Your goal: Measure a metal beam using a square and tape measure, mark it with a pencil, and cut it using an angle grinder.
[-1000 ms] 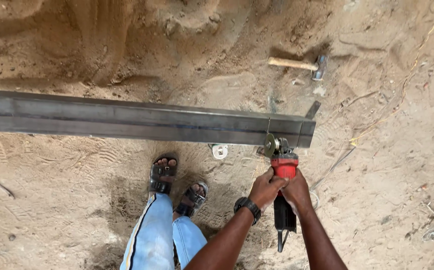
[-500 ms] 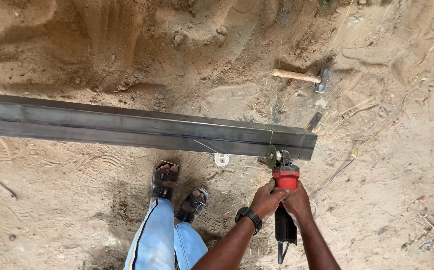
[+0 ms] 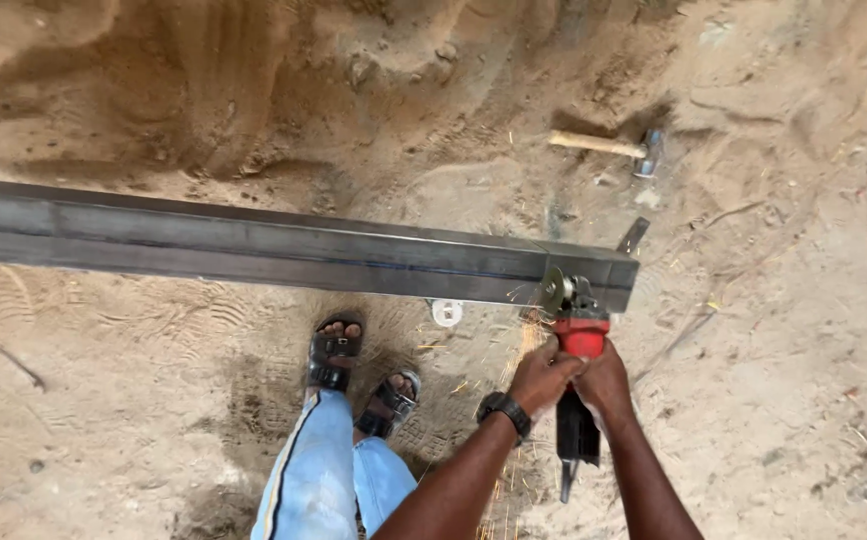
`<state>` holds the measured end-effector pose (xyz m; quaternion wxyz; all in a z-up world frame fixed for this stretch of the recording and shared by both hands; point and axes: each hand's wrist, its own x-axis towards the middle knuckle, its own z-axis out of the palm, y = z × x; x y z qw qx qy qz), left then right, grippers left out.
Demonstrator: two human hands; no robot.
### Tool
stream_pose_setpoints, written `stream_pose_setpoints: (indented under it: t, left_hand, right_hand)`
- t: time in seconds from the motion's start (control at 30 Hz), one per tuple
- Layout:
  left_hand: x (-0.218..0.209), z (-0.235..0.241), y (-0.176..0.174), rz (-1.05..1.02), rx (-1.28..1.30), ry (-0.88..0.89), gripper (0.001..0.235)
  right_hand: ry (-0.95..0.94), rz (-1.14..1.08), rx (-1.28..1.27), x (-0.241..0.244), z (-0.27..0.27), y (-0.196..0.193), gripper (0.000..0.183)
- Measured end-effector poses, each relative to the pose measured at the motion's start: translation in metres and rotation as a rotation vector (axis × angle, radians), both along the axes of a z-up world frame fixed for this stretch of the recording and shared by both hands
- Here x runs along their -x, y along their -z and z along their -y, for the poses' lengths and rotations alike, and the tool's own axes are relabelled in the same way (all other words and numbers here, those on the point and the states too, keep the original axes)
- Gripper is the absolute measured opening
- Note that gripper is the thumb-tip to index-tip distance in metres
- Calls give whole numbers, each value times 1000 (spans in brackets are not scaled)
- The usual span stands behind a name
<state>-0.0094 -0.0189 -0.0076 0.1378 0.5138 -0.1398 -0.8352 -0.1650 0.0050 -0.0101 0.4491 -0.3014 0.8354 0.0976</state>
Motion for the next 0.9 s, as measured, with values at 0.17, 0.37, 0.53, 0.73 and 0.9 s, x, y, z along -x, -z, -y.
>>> stream_pose_setpoints:
  t: [0.17,0.37,0.53,0.73,0.9]
  left_hand:
    - [-6,-6,-4,-34,-50,-17,46]
    - [-7,1,-5,-63,-104,-8,44]
    - [-12,10,-15,-72,-103,-39,46]
    - [-18,20,-19,-49,-58,22,50]
    - [-15,19,-16,-42,-53,0,51]
  right_hand:
    - [214,-18,-45,-21,9,-20,43]
    - [222,-7,-39,-32,28,-31,50]
    - [227,-36,-70,-40,38,-40,53]
    - [269,-90,-165,-58,59,-53,46]
    - [209,-59,-86,-39,42,-34,48]
